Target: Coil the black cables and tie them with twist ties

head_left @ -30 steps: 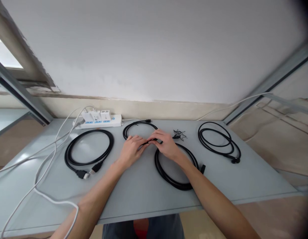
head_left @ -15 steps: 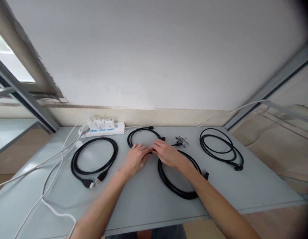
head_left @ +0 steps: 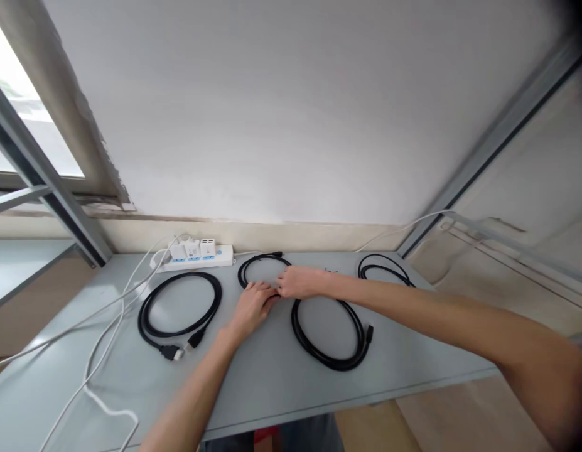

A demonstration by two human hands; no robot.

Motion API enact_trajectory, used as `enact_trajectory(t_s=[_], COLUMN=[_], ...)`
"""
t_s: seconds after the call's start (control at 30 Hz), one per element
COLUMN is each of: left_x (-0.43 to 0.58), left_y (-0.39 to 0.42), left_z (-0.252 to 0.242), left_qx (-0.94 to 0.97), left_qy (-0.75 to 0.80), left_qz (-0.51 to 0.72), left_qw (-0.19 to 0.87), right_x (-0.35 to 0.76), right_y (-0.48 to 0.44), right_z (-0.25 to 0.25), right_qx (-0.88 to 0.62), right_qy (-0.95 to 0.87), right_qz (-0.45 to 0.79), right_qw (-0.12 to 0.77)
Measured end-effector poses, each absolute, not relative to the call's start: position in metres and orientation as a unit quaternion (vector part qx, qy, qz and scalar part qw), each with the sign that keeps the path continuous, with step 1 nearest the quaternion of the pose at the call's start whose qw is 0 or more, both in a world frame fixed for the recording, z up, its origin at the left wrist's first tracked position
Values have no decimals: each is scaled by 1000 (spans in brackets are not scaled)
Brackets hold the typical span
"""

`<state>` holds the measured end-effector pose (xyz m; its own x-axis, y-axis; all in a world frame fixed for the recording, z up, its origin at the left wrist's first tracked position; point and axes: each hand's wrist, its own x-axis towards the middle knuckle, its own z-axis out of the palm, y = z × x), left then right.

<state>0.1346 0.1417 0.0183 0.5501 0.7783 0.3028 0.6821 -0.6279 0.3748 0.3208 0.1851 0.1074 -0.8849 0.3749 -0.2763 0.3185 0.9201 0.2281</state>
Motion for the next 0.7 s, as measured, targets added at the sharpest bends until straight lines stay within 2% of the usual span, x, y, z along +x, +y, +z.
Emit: enact_trajectory(t_s=[0.2, 0.37, 0.57, 0.7], left_x=[135, 136, 137, 137], left_y=[145, 148, 151, 150], left_z=[11, 9, 5, 5], left_qx=[872, 861, 852, 850], left_qy=[418, 437, 448, 453], left_qz=[222, 217, 230, 230], left_qw=[125, 146, 144, 137], right_x=[316, 324, 332, 328], right_y=[171, 156, 151, 149], right_z=[103, 88, 65, 60], right_qx=[278, 423, 510, 563], right_qy=[948, 904, 855, 790], right_qz=[-14, -56, -98, -224], right_qw=[154, 41, -20, -97])
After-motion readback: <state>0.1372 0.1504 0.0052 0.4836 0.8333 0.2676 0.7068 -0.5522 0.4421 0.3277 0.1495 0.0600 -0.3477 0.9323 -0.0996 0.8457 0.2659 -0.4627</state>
